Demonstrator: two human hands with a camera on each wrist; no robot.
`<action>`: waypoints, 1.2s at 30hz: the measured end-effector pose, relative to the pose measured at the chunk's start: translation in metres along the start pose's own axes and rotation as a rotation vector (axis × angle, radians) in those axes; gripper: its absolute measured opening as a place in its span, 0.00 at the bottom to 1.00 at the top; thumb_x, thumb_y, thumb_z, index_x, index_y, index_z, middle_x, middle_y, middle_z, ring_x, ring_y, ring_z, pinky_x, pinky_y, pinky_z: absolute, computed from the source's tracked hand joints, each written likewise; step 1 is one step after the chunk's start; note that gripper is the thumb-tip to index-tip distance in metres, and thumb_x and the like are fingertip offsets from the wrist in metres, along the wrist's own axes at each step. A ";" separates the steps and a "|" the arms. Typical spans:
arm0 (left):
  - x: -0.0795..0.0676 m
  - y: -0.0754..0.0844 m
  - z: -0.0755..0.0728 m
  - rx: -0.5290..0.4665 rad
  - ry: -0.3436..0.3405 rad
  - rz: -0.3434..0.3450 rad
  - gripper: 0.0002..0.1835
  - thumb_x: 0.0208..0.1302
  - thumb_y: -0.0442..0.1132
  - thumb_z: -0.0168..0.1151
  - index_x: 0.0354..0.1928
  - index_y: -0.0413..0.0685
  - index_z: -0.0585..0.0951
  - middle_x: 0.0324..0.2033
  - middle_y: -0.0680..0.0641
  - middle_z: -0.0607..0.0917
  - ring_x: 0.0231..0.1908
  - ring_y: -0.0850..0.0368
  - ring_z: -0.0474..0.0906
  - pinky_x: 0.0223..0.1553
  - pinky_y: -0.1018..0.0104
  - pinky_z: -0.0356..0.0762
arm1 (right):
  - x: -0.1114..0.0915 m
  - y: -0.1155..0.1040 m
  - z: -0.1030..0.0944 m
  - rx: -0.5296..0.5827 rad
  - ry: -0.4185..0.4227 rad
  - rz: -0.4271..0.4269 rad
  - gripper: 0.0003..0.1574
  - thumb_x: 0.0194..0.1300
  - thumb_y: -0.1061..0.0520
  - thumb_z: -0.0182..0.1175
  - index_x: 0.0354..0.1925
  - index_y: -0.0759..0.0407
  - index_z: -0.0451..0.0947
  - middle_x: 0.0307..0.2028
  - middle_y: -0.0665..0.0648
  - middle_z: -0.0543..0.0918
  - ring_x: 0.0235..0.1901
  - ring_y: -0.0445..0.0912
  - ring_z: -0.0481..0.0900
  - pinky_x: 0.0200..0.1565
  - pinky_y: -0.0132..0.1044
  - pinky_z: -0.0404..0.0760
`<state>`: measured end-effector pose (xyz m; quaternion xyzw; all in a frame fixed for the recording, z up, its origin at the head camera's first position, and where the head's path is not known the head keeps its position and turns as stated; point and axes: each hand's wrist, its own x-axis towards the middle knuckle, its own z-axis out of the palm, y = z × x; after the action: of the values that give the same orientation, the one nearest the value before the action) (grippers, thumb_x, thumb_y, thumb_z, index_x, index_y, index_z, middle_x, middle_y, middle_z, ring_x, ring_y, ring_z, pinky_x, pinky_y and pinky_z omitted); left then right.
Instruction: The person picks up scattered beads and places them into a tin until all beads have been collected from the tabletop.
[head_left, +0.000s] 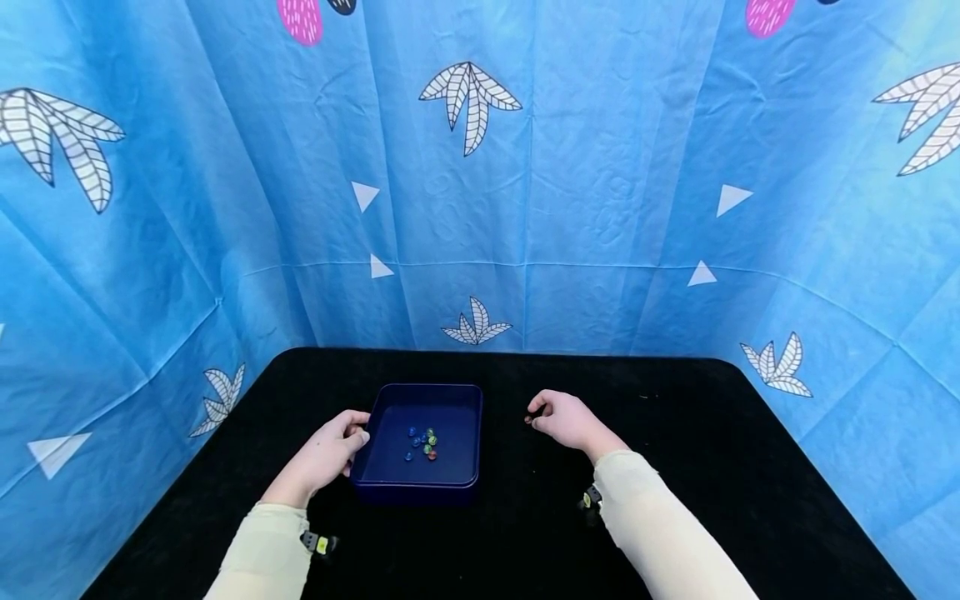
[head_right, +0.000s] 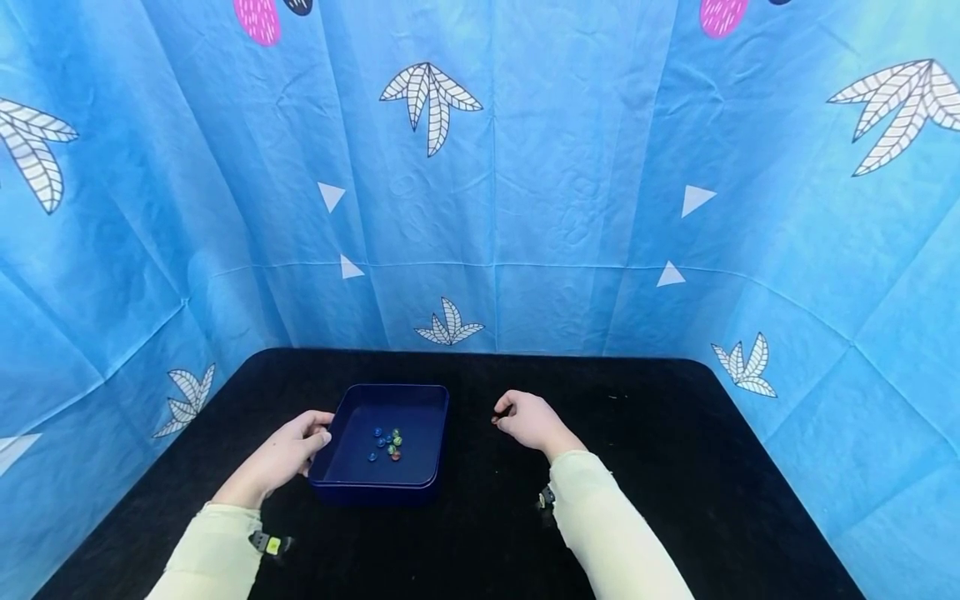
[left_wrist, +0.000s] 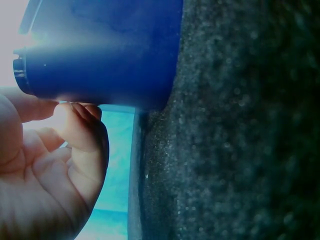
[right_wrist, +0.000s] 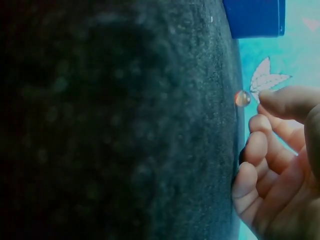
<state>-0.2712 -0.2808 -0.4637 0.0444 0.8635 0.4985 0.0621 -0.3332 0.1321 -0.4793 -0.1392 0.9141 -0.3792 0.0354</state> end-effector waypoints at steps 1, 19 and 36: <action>0.000 0.000 0.000 -0.003 0.004 -0.004 0.22 0.74 0.33 0.52 0.67 0.34 0.69 0.42 0.40 0.75 0.32 0.45 0.76 0.28 0.57 0.79 | 0.000 0.001 0.000 -0.002 0.000 0.003 0.10 0.59 0.63 0.64 0.42 0.55 0.81 0.29 0.50 0.79 0.29 0.44 0.75 0.34 0.39 0.75; 0.002 0.000 0.001 0.003 -0.002 -0.010 0.22 0.74 0.33 0.51 0.67 0.35 0.69 0.43 0.38 0.76 0.33 0.44 0.77 0.29 0.57 0.80 | -0.002 0.001 0.001 -0.069 -0.111 -0.006 0.08 0.61 0.62 0.66 0.39 0.53 0.81 0.33 0.48 0.82 0.29 0.44 0.75 0.33 0.40 0.76; 0.002 0.001 -0.001 -0.017 -0.008 -0.013 0.22 0.74 0.33 0.51 0.67 0.34 0.69 0.43 0.38 0.75 0.33 0.44 0.77 0.28 0.57 0.79 | 0.000 0.002 0.001 -0.085 -0.136 -0.015 0.06 0.62 0.62 0.66 0.36 0.51 0.81 0.31 0.45 0.82 0.28 0.43 0.75 0.34 0.40 0.75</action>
<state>-0.2729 -0.2807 -0.4629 0.0404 0.8594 0.5050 0.0690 -0.3335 0.1324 -0.4814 -0.1731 0.9238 -0.3300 0.0885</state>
